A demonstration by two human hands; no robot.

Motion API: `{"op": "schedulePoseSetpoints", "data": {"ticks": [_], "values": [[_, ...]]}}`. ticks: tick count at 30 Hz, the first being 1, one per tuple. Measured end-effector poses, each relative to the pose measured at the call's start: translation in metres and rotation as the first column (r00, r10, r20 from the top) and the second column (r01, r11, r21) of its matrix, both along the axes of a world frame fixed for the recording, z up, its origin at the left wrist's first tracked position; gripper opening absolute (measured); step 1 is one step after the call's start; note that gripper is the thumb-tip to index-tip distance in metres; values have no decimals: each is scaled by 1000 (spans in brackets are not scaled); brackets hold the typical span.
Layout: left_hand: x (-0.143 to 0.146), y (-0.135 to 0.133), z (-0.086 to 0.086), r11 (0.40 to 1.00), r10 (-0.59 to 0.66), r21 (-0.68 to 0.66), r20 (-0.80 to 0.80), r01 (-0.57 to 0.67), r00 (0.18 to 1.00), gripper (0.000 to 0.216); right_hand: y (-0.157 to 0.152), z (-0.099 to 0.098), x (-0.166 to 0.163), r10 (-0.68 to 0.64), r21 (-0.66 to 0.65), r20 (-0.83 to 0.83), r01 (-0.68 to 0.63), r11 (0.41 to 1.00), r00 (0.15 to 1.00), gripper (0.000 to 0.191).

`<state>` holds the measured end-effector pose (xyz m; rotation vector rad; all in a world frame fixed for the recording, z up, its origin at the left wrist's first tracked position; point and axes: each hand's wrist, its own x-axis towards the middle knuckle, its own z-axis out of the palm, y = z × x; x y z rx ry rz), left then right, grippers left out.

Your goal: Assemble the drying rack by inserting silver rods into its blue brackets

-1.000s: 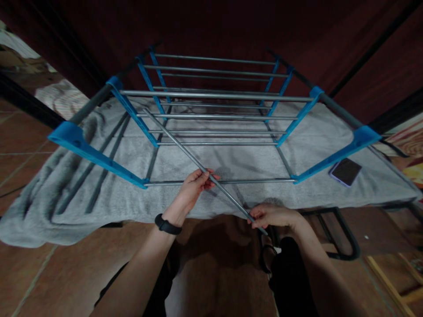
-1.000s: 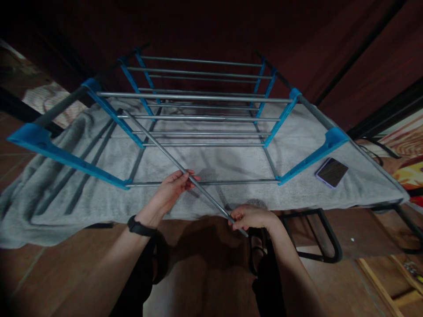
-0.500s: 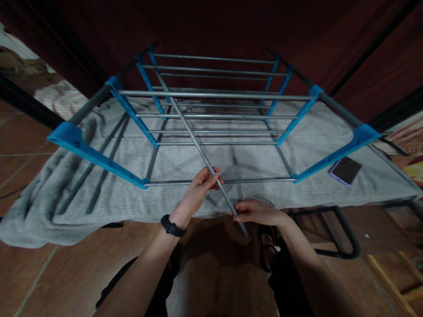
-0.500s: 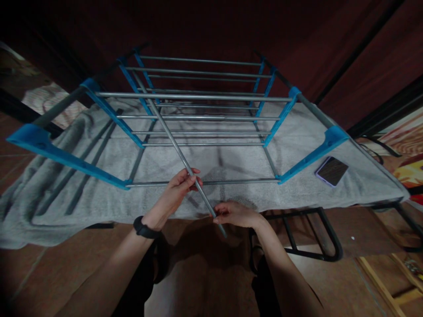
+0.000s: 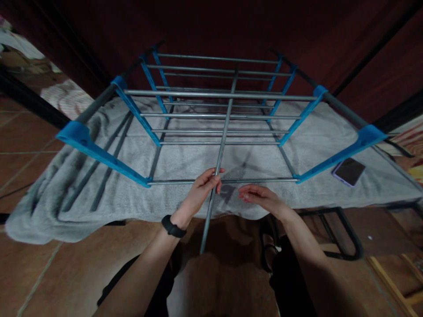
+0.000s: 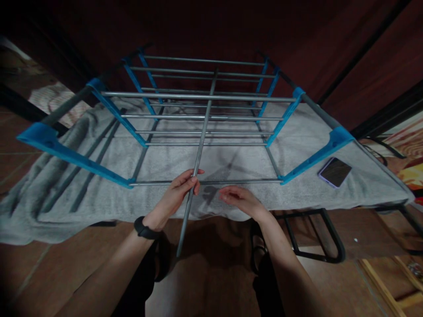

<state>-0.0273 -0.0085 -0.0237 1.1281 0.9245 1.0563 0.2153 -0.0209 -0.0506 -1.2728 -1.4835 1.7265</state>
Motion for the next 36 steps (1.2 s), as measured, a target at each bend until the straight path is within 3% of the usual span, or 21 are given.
{"op": "schedulePoseSetpoints", "data": {"ticks": [8, 15, 23, 36], "values": [[-2, -4, -1, 998, -3, -63, 90, 8, 996, 32, 7, 7, 7, -193, 64, -20, 194, 979, 981, 42], [-2, -10, -7, 988, 49, -155, 223, -14, 974, 26, 6, 8, 1, -205, 75, -15, 206, 976, 979, 43], [-10, -14, -4, 988, 35, -153, 212, -2, 977, 26, 10, 7, -6, -267, 79, -35, 269, 960, 963, 40], [-20, -39, -5, 958, -81, -246, 266, 149, 961, 28, 17, -1, -12, -292, 102, -79, 299, 949, 953, 37]]}}
